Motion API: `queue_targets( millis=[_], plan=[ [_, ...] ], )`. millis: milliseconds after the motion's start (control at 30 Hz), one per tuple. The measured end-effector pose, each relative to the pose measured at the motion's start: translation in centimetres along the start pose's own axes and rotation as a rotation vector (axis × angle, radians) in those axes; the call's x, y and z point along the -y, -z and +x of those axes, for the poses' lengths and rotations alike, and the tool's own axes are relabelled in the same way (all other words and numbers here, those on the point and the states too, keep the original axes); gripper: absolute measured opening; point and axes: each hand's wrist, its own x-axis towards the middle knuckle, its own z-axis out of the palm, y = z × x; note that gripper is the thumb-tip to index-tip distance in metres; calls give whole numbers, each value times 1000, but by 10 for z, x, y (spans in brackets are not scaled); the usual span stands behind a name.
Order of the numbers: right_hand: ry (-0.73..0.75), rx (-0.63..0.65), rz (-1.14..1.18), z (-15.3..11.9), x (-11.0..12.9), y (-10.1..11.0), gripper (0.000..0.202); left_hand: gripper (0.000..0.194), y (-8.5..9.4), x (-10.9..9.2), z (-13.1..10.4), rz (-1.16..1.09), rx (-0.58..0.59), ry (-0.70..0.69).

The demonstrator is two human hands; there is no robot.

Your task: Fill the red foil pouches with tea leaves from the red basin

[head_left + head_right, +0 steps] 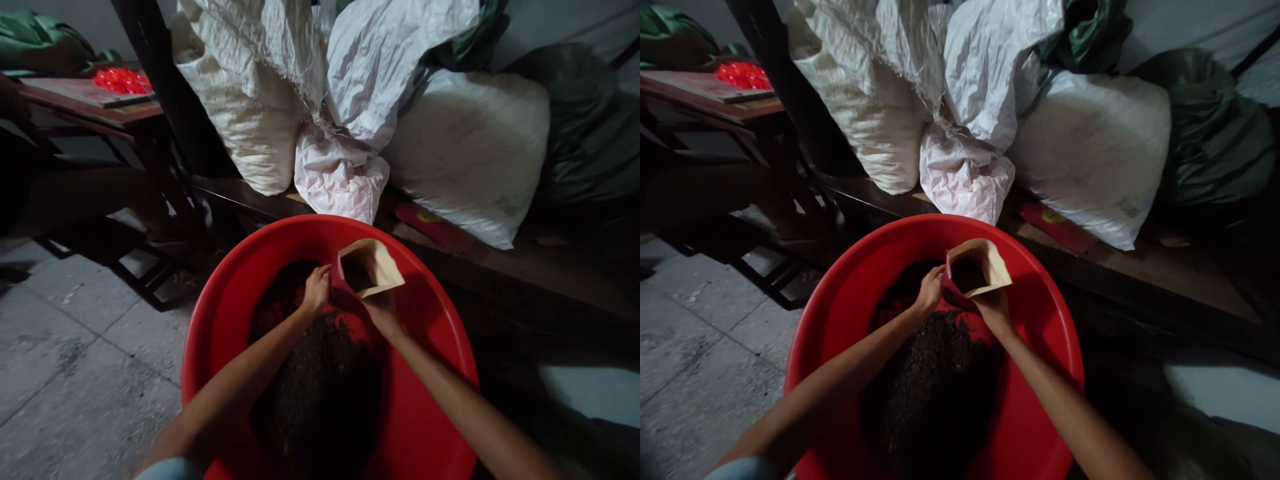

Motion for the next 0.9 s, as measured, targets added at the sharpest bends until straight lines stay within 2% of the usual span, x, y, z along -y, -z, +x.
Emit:
queue_targets(
  millis=[133, 233, 367, 500, 600, 700, 800, 900],
  plan=[
    [-67, -130, 27, 17, 1, 25, 51, 51, -33, -8, 21, 97, 66, -67],
    [-67, -137, 70, 18, 2, 32, 56, 53, -32, 4, 28, 203, 101, -115],
    [-67, -149, 15, 11, 4, 32, 60, 56, 1, 38, 47, 401, 159, -206],
    [-82, -212, -109, 12, 6, 30, 61, 46, 41, 69, 76, 597, 379, -339],
    [-85, -222, -107, 17, 7, 30, 60, 42, 67, 86, 87, 688, 534, -454],
    [-83, -194, -92, 20, 6, 34, 60, 48, 88, 105, 74, 752, 549, -507],
    [-76, -188, -93, 20, 3, 38, 61, 47, 100, 127, 32, 794, 542, -489],
    [-63, -172, -85, 21, -2, 41, 60, 44, 102, 143, -15, 785, 594, -477]
  ],
)
